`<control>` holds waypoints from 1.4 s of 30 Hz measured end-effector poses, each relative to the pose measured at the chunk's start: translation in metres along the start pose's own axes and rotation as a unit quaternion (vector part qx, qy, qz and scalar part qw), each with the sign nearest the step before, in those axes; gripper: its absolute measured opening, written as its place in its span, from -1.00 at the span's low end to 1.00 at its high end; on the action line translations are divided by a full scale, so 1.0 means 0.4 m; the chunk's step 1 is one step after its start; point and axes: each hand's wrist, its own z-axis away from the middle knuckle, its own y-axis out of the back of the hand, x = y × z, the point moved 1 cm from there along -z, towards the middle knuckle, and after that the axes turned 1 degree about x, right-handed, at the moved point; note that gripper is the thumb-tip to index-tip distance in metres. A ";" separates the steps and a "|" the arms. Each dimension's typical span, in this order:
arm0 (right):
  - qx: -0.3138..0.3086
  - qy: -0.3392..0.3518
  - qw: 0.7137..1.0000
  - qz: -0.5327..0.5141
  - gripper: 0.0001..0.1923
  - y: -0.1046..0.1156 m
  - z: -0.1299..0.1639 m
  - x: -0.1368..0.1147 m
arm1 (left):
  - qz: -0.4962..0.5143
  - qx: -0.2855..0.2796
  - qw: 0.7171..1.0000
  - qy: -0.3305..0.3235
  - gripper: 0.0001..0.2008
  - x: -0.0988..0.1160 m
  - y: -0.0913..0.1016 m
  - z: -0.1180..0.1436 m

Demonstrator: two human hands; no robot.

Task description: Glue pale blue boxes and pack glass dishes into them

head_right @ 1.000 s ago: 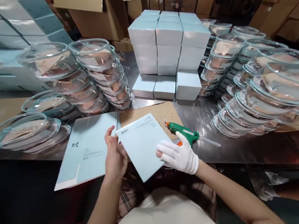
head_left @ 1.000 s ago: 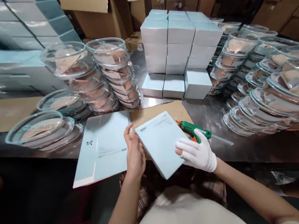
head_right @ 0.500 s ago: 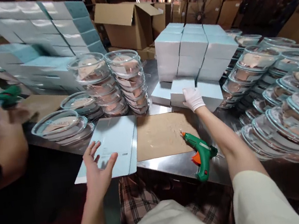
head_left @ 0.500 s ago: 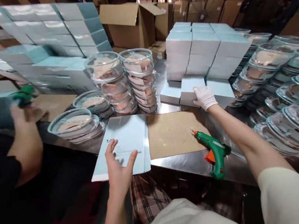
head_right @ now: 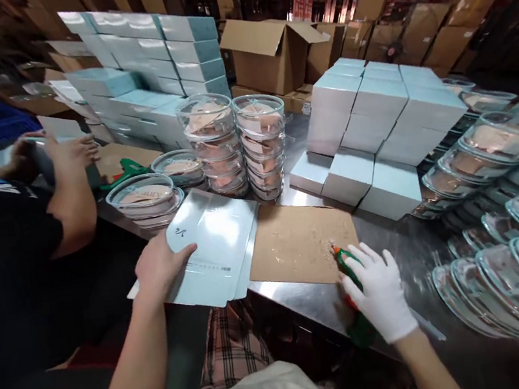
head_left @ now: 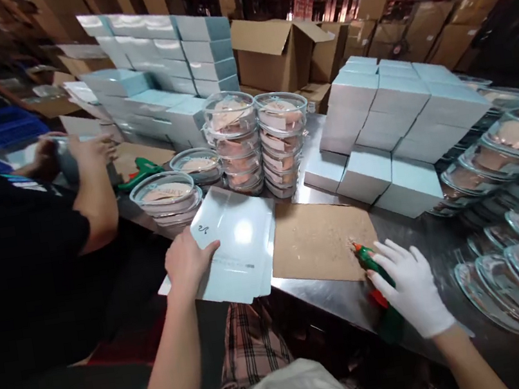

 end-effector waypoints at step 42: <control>0.209 -0.320 0.824 -0.418 -0.10 -0.101 0.219 -0.321 | 0.370 -0.128 0.856 -0.338 -0.13 0.087 -0.237 0.557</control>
